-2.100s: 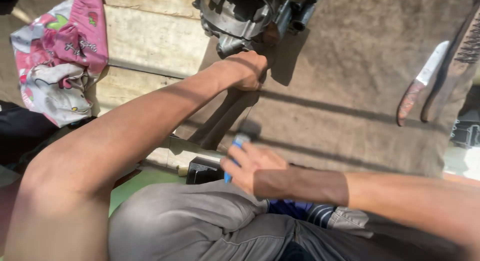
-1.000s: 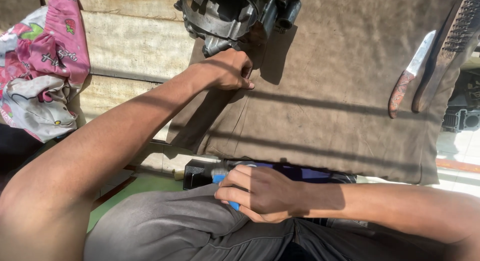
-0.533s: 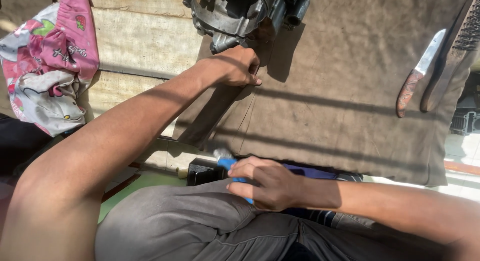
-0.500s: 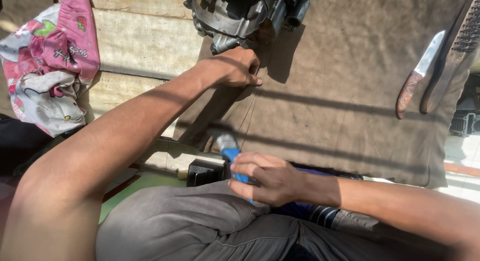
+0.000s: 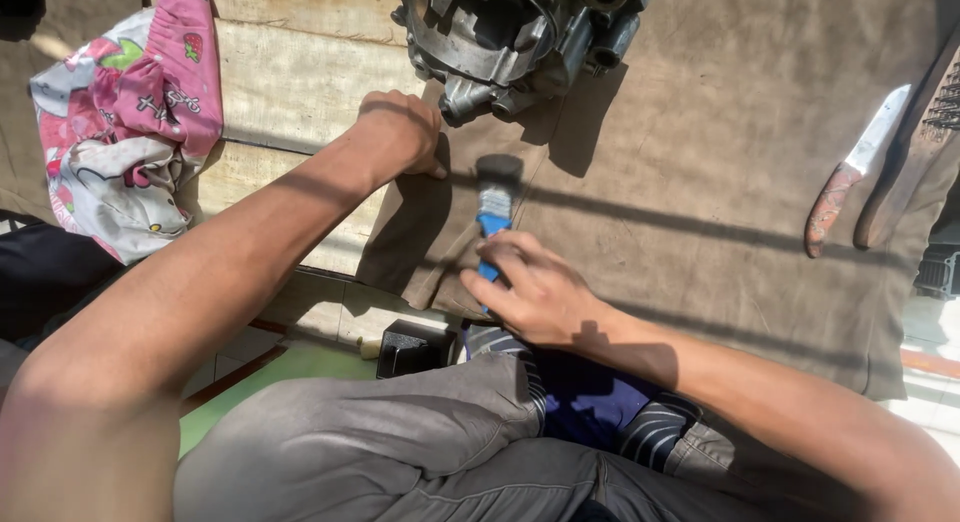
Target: Cleaning and scraping residues from an engine crankcase part on a low workbench.
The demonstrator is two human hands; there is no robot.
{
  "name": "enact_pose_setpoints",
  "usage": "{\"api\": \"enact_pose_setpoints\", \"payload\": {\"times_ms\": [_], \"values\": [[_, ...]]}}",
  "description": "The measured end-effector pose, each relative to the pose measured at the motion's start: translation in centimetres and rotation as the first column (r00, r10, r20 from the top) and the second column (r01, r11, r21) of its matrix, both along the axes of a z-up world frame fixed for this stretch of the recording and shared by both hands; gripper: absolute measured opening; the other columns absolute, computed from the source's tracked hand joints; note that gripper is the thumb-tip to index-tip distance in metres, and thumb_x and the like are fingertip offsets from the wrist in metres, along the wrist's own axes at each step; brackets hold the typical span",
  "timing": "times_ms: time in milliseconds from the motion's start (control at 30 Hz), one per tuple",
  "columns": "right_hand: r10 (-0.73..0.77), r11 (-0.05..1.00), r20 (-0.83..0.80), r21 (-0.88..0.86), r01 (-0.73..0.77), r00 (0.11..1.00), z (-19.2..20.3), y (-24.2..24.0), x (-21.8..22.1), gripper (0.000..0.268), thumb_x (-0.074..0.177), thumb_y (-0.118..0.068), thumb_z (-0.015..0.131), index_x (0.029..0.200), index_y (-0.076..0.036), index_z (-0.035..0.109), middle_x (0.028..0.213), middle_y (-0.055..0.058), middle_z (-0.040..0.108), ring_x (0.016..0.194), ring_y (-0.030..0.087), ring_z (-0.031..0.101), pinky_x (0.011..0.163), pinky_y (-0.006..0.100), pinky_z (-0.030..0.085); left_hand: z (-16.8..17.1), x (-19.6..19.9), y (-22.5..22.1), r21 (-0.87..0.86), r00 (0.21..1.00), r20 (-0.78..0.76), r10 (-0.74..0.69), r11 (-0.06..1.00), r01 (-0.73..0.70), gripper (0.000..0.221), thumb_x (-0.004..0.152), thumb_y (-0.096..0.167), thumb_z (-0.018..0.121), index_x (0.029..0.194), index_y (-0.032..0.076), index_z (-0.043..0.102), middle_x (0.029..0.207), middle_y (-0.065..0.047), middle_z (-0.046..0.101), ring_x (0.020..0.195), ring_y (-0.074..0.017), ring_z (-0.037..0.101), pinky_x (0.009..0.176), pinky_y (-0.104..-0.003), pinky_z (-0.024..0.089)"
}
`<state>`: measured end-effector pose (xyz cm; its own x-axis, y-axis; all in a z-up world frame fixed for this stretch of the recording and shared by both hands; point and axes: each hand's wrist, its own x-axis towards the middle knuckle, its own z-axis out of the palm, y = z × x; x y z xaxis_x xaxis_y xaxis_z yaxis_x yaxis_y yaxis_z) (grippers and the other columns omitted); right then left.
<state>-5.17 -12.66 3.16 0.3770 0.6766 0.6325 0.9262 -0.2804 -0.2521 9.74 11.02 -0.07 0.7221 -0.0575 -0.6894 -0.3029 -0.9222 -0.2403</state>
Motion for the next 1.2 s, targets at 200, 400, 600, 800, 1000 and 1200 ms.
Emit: {"api": "enact_pose_setpoints", "payload": {"times_ms": [200, 400, 600, 800, 1000, 1200], "values": [[0.439, 0.896, -0.575, 0.218, -0.388, 0.69, 4.4, 0.9, -3.8, 0.043, 0.072, 0.01, 0.066, 0.113, -0.005, 0.063, 0.118, 0.014, 0.057, 0.094, 0.028, 0.054, 0.073, 0.034, 0.049, 3.3, 0.3, 0.3, -0.016, 0.994, -0.057, -0.089, 0.996, 0.089, 0.064, 0.091, 0.066, 0.069, 0.119, 0.01, 0.072, 0.094, -0.007, 0.078, 0.074, -0.0241, 0.074, 0.071, -0.035, 0.059], [0.209, 0.966, -0.163, 0.186, -0.178, 0.964, 0.0, -0.1, 1.0, 0.039, 0.109, -0.015, 0.031, 0.117, -0.008, 0.068, 0.111, 0.019, 0.059, 0.102, 0.037, 0.066, 0.089, 0.045, 0.059, 0.2, -0.2, 1.6, -0.092, 1.0, 0.005, 0.008, 0.996, -0.008, 0.06, 0.092, 0.054, 0.074, 0.122, 0.001, 0.072, 0.1, -0.023, 0.077, 0.095, -0.0408, 0.076, 0.076, -0.06, 0.064], [0.49, 0.868, -0.599, 0.266, -0.419, 0.634, 4.8, -1.8, -0.6, 0.026, 0.107, -0.016, 0.039, 0.117, -0.006, 0.061, 0.104, 0.019, 0.054, 0.085, 0.038, 0.058, 0.073, 0.05, 0.056, 1.5, 0.8, -0.2, 0.005, 0.99, -0.133, 0.054, 0.999, -0.053, 0.074, 0.088, 0.065, 0.071, 0.133, 0.008, 0.066, 0.123, -0.015, 0.074, 0.111, -0.036, 0.073, 0.088, -0.052, 0.062], [0.189, 0.976, -0.333, -0.039, -0.214, 0.924, 4.7, -6.2, 4.2, 0.028, 0.108, -0.023, 0.042, 0.117, -0.004, 0.061, 0.103, 0.019, 0.058, 0.09, 0.04, 0.063, 0.067, 0.049, 0.058, 0.8, 0.1, -1.3, -0.096, 0.995, -0.099, 0.014, 0.995, -0.023, 0.05, 0.092, 0.047, 0.071, 0.107, 0.0, 0.077, 0.066, -0.009, 0.074, 0.053, -0.0267, 0.074, 0.056, -0.051, 0.064], [-0.092, 0.918, -0.005, -0.388, 0.083, 0.996, 0.1, -8.0, -1.7, 0.017, 0.095, -0.015, 0.053, 0.104, -0.01, 0.066, 0.088, 0.015, 0.061, 0.088, 0.038, 0.066, 0.063, 0.035, 0.056, 4.7, 0.1, -6.6, -0.127, 0.971, -0.164, -0.174, 0.98, 0.154, 0.039, 0.106, 0.039, 0.052, 0.113, 0.005, 0.071, 0.083, -0.012, 0.077, 0.075, -0.0265, 0.078, 0.07, -0.045, 0.066], [0.396, 0.863, -0.666, 0.036, -0.504, 0.632, 10.0, -6.0, -2.3, 0.035, 0.086, 0.002, 0.06, 0.121, 0.001, 0.054, 0.115, 0.018, 0.05, 0.094, 0.034, 0.049, 0.071, 0.04, 0.048, 4.1, -1.9, -7.5, -0.211, 0.929, -0.049, -0.366, 0.913, 0.348, 0.033, 0.096, 0.018, 0.047, 0.085, 0.001, 0.072, 0.076, -0.015, 0.073, 0.056, -0.0218, 0.067, 0.048, -0.034, 0.057]]}}
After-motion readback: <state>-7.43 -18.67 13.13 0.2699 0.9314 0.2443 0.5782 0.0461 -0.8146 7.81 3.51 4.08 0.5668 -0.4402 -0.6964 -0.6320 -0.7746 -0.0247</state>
